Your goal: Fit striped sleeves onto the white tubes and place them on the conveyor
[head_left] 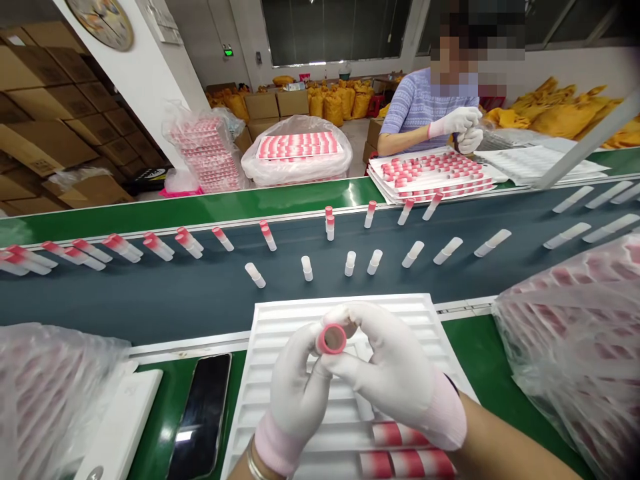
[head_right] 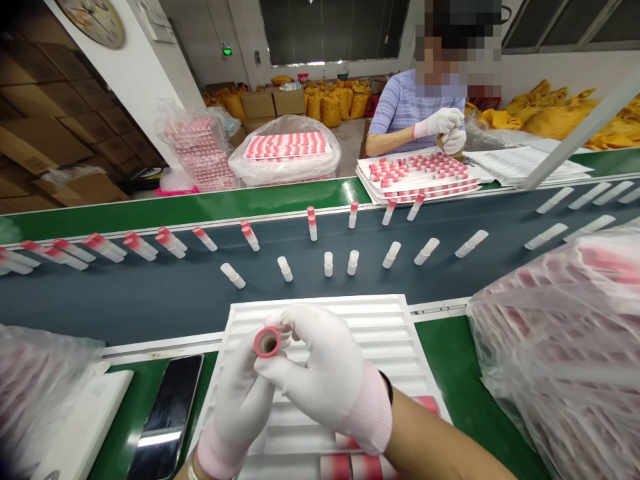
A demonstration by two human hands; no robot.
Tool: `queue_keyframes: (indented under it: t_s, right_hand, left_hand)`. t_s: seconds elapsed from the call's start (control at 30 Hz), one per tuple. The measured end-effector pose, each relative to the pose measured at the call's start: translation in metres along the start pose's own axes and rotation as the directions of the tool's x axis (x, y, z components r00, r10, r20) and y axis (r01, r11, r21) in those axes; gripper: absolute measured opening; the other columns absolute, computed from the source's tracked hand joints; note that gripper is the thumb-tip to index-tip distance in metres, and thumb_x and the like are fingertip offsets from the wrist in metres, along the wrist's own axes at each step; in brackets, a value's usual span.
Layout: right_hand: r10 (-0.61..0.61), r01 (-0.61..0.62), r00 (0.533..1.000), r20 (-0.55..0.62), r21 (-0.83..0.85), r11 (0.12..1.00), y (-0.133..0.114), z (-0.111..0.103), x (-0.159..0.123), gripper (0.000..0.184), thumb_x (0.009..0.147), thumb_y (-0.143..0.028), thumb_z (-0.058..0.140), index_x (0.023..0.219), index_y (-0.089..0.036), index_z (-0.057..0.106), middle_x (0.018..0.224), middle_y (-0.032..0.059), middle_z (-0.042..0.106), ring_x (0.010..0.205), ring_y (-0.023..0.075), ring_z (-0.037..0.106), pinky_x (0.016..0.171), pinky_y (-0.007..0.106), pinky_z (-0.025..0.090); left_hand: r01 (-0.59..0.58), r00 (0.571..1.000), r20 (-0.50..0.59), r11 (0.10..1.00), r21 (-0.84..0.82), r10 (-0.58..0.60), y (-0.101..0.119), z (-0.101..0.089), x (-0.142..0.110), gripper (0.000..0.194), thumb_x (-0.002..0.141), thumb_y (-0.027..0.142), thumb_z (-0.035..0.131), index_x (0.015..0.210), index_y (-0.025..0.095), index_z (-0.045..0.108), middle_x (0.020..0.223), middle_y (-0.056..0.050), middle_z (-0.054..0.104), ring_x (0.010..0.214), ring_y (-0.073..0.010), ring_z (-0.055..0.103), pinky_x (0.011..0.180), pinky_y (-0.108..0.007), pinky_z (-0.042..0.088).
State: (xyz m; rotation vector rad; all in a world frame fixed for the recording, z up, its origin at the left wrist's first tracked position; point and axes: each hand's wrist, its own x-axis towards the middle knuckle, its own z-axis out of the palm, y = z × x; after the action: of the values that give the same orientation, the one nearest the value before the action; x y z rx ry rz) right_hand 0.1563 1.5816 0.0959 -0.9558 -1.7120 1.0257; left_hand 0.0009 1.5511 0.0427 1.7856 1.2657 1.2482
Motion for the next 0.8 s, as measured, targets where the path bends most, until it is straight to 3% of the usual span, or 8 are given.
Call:
queue_keyframes:
  t_s: [0.07,0.2,0.4,0.57,0.67,0.8]
  right_hand:
    - [-0.005,0.005,0.999,0.038,0.011,1.000,-0.003,-0.003,0.003,0.016,0.075,-0.011,0.068,0.089,-0.019,0.063,0.085,-0.0016,0.067,0.079,0.0120,0.061,0.073,0.024,0.046]
    - [-0.037,0.028,0.989,0.141,0.065,0.997,-0.005,-0.009,0.007,0.010,0.077,-0.010,0.066,0.082,-0.018,0.062,0.079,-0.0017,0.065,0.073,0.0109,0.060,0.069,0.022,0.046]
    - [-0.117,0.077,0.951,0.286,0.148,0.986,-0.004,-0.020,0.015,0.007,0.080,-0.013,0.067,0.082,-0.016,0.061,0.079,-0.0005,0.065,0.071,0.0096,0.059,0.066,0.018,0.048]
    - [-0.245,0.172,0.893,0.378,0.215,0.961,-0.003,-0.025,0.022,0.018,0.088,-0.030,0.064,0.078,-0.016,0.058,0.077,0.0014,0.062,0.070,0.0103,0.057,0.067,0.020,0.048]
    - [-0.257,0.111,0.852,0.456,0.324,0.940,0.001,-0.024,0.025,0.025,0.090,-0.037,0.059,0.079,-0.015,0.057,0.072,0.0015,0.059,0.064,0.0101,0.054,0.063,0.021,0.046]
    - [-0.319,0.017,0.747,0.584,0.463,0.886,0.005,-0.023,0.032,0.019,0.088,-0.034,0.060,0.082,-0.016,0.056,0.065,-0.0009,0.055,0.056,0.0086,0.050,0.057,0.020,0.044]
  left_hand:
    - [0.070,0.997,0.029,0.997,-0.036,-0.069,0.003,0.000,-0.001,0.027,0.095,0.024,0.050,0.120,0.024,0.059,0.111,-0.008,0.067,0.103,-0.0227,0.064,0.088,-0.034,0.052]
    - [0.141,0.988,0.081,0.984,-0.107,-0.132,0.010,-0.005,0.001,0.019,0.093,0.030,0.054,0.107,0.023,0.066,0.094,-0.004,0.069,0.086,-0.0191,0.064,0.078,-0.029,0.052]
    - [0.279,0.944,0.256,0.916,-0.288,-0.207,0.015,-0.014,0.002,0.018,0.090,0.035,0.060,0.082,0.020,0.066,0.074,-0.001,0.062,0.071,-0.0167,0.057,0.067,-0.027,0.049]
    - [0.371,0.898,0.391,0.827,-0.423,-0.203,0.018,-0.018,0.002,0.021,0.090,0.038,0.059,0.085,0.020,0.069,0.078,-0.003,0.066,0.074,-0.0197,0.062,0.071,-0.031,0.051]
    - [0.410,0.876,0.428,0.806,-0.426,-0.220,0.021,-0.021,0.003,0.025,0.089,0.042,0.060,0.082,0.019,0.069,0.071,-0.003,0.063,0.065,-0.0176,0.058,0.065,-0.030,0.051]
    - [0.492,0.804,0.546,0.780,-0.386,-0.237,0.025,-0.026,0.003,0.031,0.086,0.046,0.062,0.078,0.018,0.070,0.063,-0.002,0.053,0.054,-0.0121,0.044,0.054,-0.026,0.042]
